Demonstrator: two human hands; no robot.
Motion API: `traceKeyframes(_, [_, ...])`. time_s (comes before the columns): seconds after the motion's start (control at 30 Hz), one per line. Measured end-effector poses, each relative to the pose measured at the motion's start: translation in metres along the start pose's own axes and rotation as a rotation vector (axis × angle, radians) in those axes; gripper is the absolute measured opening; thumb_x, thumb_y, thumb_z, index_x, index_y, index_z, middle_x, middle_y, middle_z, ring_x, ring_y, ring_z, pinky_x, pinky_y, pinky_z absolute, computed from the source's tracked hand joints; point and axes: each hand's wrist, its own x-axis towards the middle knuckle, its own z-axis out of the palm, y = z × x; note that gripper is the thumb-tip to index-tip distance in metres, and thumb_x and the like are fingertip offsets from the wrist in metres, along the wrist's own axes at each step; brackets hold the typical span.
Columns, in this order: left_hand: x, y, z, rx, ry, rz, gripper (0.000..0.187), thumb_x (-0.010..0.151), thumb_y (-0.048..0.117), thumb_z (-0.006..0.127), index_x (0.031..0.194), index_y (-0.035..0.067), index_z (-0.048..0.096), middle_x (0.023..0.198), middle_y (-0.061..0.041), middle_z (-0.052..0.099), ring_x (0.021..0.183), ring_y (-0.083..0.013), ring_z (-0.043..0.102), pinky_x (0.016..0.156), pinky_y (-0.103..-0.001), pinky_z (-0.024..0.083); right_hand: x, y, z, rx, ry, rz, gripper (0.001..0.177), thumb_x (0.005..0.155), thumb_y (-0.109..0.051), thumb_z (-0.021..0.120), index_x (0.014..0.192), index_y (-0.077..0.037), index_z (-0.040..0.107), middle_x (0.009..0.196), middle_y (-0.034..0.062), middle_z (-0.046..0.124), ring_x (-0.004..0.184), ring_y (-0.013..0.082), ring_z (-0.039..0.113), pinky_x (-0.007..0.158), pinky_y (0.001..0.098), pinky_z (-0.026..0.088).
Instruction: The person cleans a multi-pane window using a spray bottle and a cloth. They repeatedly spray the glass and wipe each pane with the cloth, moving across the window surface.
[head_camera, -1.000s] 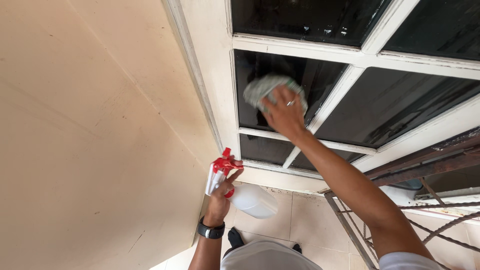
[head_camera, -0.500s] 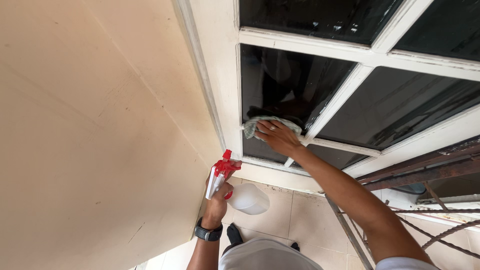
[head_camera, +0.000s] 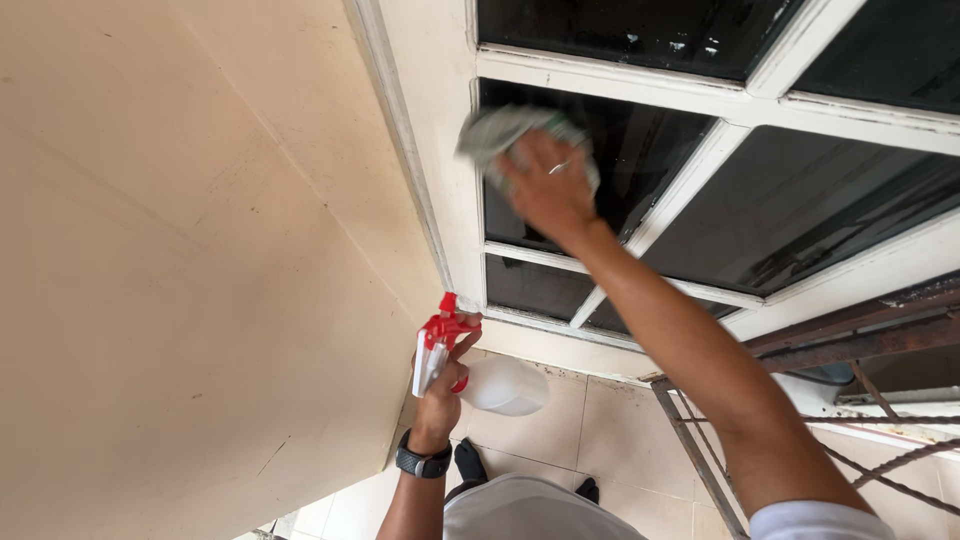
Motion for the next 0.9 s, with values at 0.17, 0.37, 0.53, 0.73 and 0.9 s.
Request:
traceKeyframes(0.17, [0.009,0.005,0.006,-0.133,0.071,-0.047,0.070,0.068,-0.002,0.040,0.137,0.001,0.051,0.131,-0.015,0.062,0.138,-0.0351,0.052,0.117,-0.056,0.042,-0.099,-0.023,0.032,0.103,-0.420,-0.206,0.053,0.091,-0.013,0.063,0.143,-0.018,0.058,0.155,0.0053,0.053,0.145,0.0217,0.042,0.116,0.0395,0.040])
traceKeyframes(0.37, [0.013,0.022,0.003,-0.226,0.022,-0.049,0.069,0.063,0.003,0.041,0.132,0.003,0.053,0.130,-0.014,0.063,0.143,-0.0349,0.049,0.114,-0.058,0.045,-0.196,-0.022,0.020,-0.002,-0.604,-0.063,0.053,0.085,-0.011,0.064,0.136,-0.025,0.060,0.147,0.0026,0.047,0.140,0.0218,0.035,0.108,0.0444,0.031])
traceKeyframes(0.53, [0.010,0.021,0.003,-0.320,-0.006,-0.112,0.066,0.066,0.005,0.042,0.131,0.005,0.053,0.129,-0.015,0.064,0.143,-0.0373,0.049,0.113,-0.059,0.045,-0.188,-0.016,-0.005,-0.144,-0.396,-0.036,0.057,0.083,-0.015,0.076,0.137,-0.021,0.061,0.134,0.0040,0.051,0.124,0.0230,0.040,0.098,0.0423,0.034])
traceKeyframes(0.73, [0.002,0.014,0.022,-0.130,-0.037,-0.187,0.069,0.073,-0.005,0.046,0.140,0.009,0.047,0.133,-0.009,0.055,0.139,-0.0346,0.048,0.103,-0.054,0.047,-0.114,-0.013,-0.040,-0.030,-0.182,0.215,0.063,0.072,-0.015,0.083,0.131,-0.019,0.062,0.129,0.0086,0.051,0.120,0.0277,0.042,0.099,0.0472,0.034])
traceKeyframes(0.9, [-0.007,0.009,0.039,0.349,-0.294,0.100,0.067,0.086,-0.003,0.071,0.142,0.002,0.034,0.148,-0.014,0.043,0.143,-0.0353,0.044,0.115,-0.046,0.040,-0.101,-0.017,-0.043,-0.010,-0.230,0.151,0.056,0.078,-0.015,0.079,0.131,-0.019,0.062,0.126,0.0085,0.053,0.120,0.0261,0.046,0.095,0.0472,0.036])
